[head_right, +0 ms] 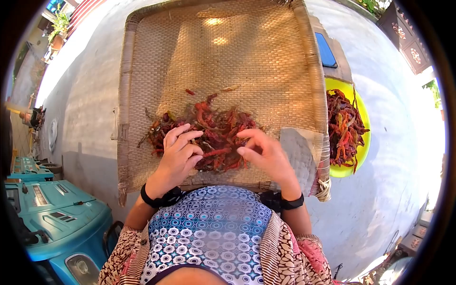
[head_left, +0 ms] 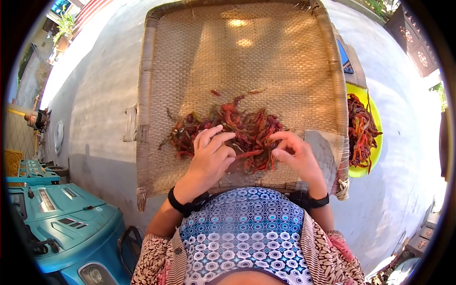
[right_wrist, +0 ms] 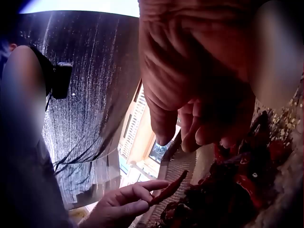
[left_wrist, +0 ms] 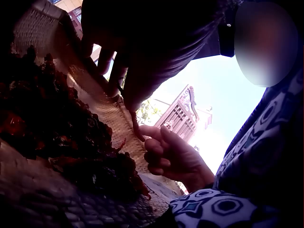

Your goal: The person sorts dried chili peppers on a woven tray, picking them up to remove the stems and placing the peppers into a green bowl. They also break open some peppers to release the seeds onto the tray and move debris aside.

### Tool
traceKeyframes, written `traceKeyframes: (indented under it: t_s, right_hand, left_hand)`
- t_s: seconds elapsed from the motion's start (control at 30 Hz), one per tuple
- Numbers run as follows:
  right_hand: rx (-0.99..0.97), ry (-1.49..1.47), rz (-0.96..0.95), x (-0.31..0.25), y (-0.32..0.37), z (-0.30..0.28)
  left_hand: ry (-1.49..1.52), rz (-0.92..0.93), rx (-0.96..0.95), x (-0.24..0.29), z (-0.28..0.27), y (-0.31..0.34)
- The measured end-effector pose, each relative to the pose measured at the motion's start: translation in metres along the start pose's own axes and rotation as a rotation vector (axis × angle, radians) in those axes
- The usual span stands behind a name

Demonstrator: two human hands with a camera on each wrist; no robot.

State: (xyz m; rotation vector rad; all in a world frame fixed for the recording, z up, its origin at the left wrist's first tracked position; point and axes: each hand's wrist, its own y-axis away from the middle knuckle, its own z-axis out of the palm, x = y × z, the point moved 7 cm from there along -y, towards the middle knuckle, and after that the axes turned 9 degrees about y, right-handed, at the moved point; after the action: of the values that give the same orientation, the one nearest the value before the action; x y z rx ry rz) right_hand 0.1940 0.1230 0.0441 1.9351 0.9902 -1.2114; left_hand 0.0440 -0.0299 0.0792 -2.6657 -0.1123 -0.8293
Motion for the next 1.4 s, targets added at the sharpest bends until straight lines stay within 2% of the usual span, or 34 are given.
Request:
traceKeyframes:
  t_s: [0.13, 0.23, 0.33, 0.37, 0.43, 0.57, 0.67, 0.77, 0.8, 0.9, 1.03, 1.13, 1.27, 1.37, 1.4]
  right_hand:
    - [-0.130, 0.173, -0.157, -0.012, -0.013, 0.033]
    - [-0.231, 0.094, -0.032, -0.009, -0.012, 0.041]
    - [-0.139, 0.031, 0.003, 0.000, -0.011, 0.031]
    - [-0.060, -0.072, 0.042, 0.007, -0.010, 0.021]
    - [0.098, -0.279, 0.119, 0.024, -0.007, -0.004]
    - [0.490, -0.654, 0.012, 0.041, 0.009, -0.069]
    - [0.592, -1.202, -0.157, 0.067, 0.018, -0.101]
    - [0.538, -1.248, -0.116, 0.064, 0.021, -0.095]
    - [0.585, -1.151, -0.071, 0.059, 0.021, -0.088]
    - [0.412, -0.779, -0.111, 0.035, 0.014, -0.058]
    - [0.155, -0.490, -0.065, 0.009, 0.001, -0.016]
    - [-0.095, -0.368, -0.006, -0.008, -0.007, 0.015]
    - [-0.185, -0.169, -0.155, -0.032, -0.013, 0.043]
    - [-0.239, -0.177, -0.109, -0.033, -0.014, 0.057]
    - [-0.215, -0.191, -0.062, -0.033, -0.015, 0.057]
  left_hand:
    - [0.015, 0.051, 0.041, 0.005, -0.006, -0.001]
    - [-0.023, 0.036, 0.111, 0.001, -0.012, 0.002]
    - [-0.055, -0.115, 0.213, -0.012, -0.021, 0.007]
    - [-0.047, -0.123, 0.240, -0.018, -0.024, 0.010]
    - [-0.080, -0.112, 0.180, -0.027, -0.024, 0.017]
    - [-0.127, -0.182, 0.059, -0.025, -0.020, 0.018]
    - [-0.112, -0.172, 0.026, -0.018, -0.018, 0.016]
    - [-0.124, -0.195, -0.029, -0.019, -0.017, 0.020]
    - [-0.148, -0.194, -0.020, -0.020, -0.016, 0.020]
    - [-0.203, -0.176, -0.002, -0.026, -0.012, 0.022]
    - [-0.174, -0.089, 0.067, -0.013, -0.019, 0.017]
    - [-0.089, -0.053, 0.065, -0.006, -0.021, 0.016]
    - [0.045, -0.117, -0.011, -0.001, -0.013, 0.012]
    - [0.199, -0.069, 0.069, 0.000, -0.008, 0.013]
    - [0.282, -0.117, 0.084, -0.002, -0.007, 0.013]
